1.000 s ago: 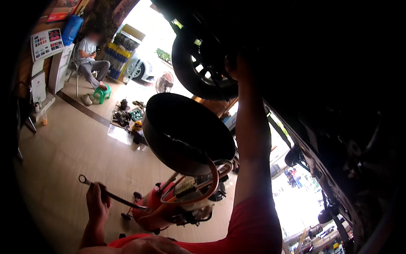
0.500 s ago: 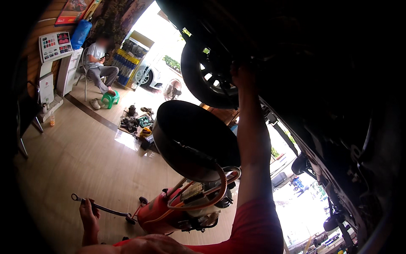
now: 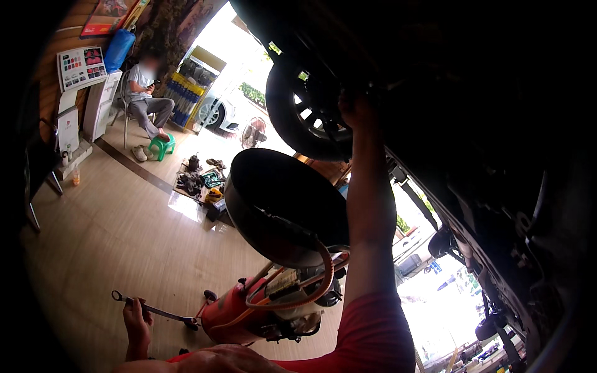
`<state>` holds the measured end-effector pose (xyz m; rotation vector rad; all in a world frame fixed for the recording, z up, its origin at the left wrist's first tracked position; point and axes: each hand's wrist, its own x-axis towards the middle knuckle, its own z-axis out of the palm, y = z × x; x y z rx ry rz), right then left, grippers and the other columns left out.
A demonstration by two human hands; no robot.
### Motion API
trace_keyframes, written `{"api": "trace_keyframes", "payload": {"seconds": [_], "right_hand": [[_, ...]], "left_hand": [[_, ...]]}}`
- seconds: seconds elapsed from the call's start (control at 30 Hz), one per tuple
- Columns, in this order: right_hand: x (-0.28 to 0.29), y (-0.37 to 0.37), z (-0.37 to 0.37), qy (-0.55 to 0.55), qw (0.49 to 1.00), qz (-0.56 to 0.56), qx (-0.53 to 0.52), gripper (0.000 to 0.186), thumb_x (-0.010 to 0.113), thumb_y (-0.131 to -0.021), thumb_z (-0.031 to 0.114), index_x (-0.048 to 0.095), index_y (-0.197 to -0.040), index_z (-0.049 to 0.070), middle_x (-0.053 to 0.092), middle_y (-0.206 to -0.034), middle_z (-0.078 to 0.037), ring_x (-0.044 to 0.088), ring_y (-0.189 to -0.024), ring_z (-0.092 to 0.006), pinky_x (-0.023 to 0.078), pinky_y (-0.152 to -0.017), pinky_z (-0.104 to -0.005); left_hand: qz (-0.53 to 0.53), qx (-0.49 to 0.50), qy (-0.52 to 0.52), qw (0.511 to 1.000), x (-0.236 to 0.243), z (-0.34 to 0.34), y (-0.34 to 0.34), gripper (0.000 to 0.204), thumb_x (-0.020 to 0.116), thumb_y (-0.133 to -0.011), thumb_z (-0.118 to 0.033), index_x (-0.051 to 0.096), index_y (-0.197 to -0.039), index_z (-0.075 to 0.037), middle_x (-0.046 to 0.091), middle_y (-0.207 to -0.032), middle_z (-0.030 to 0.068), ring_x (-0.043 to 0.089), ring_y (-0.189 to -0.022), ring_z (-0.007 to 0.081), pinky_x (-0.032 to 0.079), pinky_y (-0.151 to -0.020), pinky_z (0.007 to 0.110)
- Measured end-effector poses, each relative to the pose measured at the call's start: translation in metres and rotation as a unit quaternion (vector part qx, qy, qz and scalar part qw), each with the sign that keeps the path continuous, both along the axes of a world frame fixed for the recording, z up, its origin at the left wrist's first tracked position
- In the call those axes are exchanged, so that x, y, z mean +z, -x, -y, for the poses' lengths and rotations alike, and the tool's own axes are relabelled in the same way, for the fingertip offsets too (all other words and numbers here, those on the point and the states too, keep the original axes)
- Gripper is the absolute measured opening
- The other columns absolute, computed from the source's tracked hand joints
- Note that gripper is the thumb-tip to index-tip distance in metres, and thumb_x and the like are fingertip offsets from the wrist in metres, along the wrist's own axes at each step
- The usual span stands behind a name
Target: The person drains oil from a car on a lift into a collection tank, wipes their hands with a cloth, and then picks up a pair of sunglasses from a workbench.
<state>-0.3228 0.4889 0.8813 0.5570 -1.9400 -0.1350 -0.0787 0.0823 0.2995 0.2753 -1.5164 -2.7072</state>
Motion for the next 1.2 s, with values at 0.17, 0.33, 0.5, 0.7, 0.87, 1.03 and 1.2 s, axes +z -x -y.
{"api": "trace_keyframes", "payload": {"seconds": [0.17, 0.33, 0.5, 0.7, 0.87, 1.03, 1.2], "right_hand": [[-0.01, 0.013, -0.003, 0.163, 0.981, 0.029, 0.103, 0.02, 0.049, -0.092, 0.011, 0.058, -0.109, 0.007, 0.061, -0.084, -0.005, 0.057, -0.065, -0.0084, 0.043, -0.046, -0.0172], [-0.027, -0.01, 0.041, 0.433, 0.792, 0.257, 0.345, 0.017, 0.05, -0.093, 0.022, 0.055, -0.105, 0.011, 0.057, -0.082, -0.004, 0.056, -0.067, -0.0078, 0.044, -0.049, -0.0172], [-0.008, -0.012, 0.008, 0.352, 0.714, 0.434, 0.421, 0.016, 0.05, -0.094, 0.023, 0.057, -0.101, 0.01, 0.057, -0.079, -0.003, 0.054, -0.064, -0.0064, 0.039, -0.046, -0.0152], [-0.003, -0.013, 0.037, 0.58, 0.675, 0.316, 0.33, 0.025, 0.057, -0.088, 0.012, 0.056, -0.112, 0.01, 0.059, -0.078, -0.002, 0.051, -0.055, -0.0073, 0.039, -0.044, -0.0202], [-0.017, 0.0, 0.015, 0.275, 0.93, 0.097, 0.225, 0.031, 0.058, -0.084, 0.006, 0.055, -0.114, 0.009, 0.061, -0.084, -0.005, 0.057, -0.063, -0.0137, 0.047, -0.054, -0.0241], [-0.007, -0.012, -0.008, -0.152, 0.983, -0.058, -0.083, 0.034, 0.054, -0.087, 0.01, 0.052, -0.121, 0.007, 0.061, -0.094, -0.009, 0.061, -0.078, -0.0204, 0.05, -0.07, -0.0314], [0.006, 0.002, -0.03, -0.188, 0.975, -0.071, -0.092, 0.04, 0.055, -0.083, 0.024, 0.054, -0.12, 0.009, 0.057, -0.117, -0.02, 0.056, -0.106, -0.0368, 0.044, -0.092, -0.0478]], "left_hand": [[0.005, 0.002, 0.005, 1.0, -0.01, 0.003, 0.001, 0.028, 0.044, -0.097, -0.03, 0.051, -0.091, -0.004, 0.045, -0.057, -0.0013, 0.042, -0.044, 0.0069, 0.033, -0.04, 0.022], [0.015, 0.003, -0.009, 1.0, -0.008, 0.002, 0.001, 0.027, 0.044, -0.097, -0.029, 0.051, -0.091, -0.004, 0.045, -0.057, -0.0013, 0.042, -0.044, 0.0067, 0.033, -0.04, 0.022], [0.006, 0.004, 0.009, 1.0, -0.015, -0.004, -0.002, 0.027, 0.045, -0.097, -0.029, 0.05, -0.09, -0.004, 0.044, -0.055, -0.0014, 0.042, -0.044, 0.0067, 0.033, -0.04, 0.022], [0.006, 0.022, -0.006, 1.0, -0.023, 0.004, -0.006, 0.026, 0.045, -0.097, -0.028, 0.051, -0.09, -0.004, 0.044, -0.055, -0.0015, 0.042, -0.044, 0.0064, 0.032, -0.039, 0.022], [-0.006, 0.007, 0.002, 1.0, -0.015, 0.002, -0.002, 0.024, 0.045, -0.097, -0.027, 0.051, -0.09, -0.005, 0.044, -0.056, -0.0019, 0.041, -0.043, 0.0058, 0.031, -0.039, 0.021], [0.005, -0.006, 0.01, 1.0, -0.007, -0.003, 0.002, 0.024, 0.045, -0.097, -0.028, 0.052, -0.09, -0.006, 0.044, -0.056, -0.0023, 0.041, -0.043, 0.0057, 0.031, -0.039, 0.021], [0.018, -0.001, 0.028, 0.999, -0.024, -0.002, -0.004, 0.027, 0.045, -0.097, -0.03, 0.053, -0.093, -0.005, 0.044, -0.058, -0.0025, 0.041, -0.048, 0.0049, 0.033, -0.043, 0.02]]}}
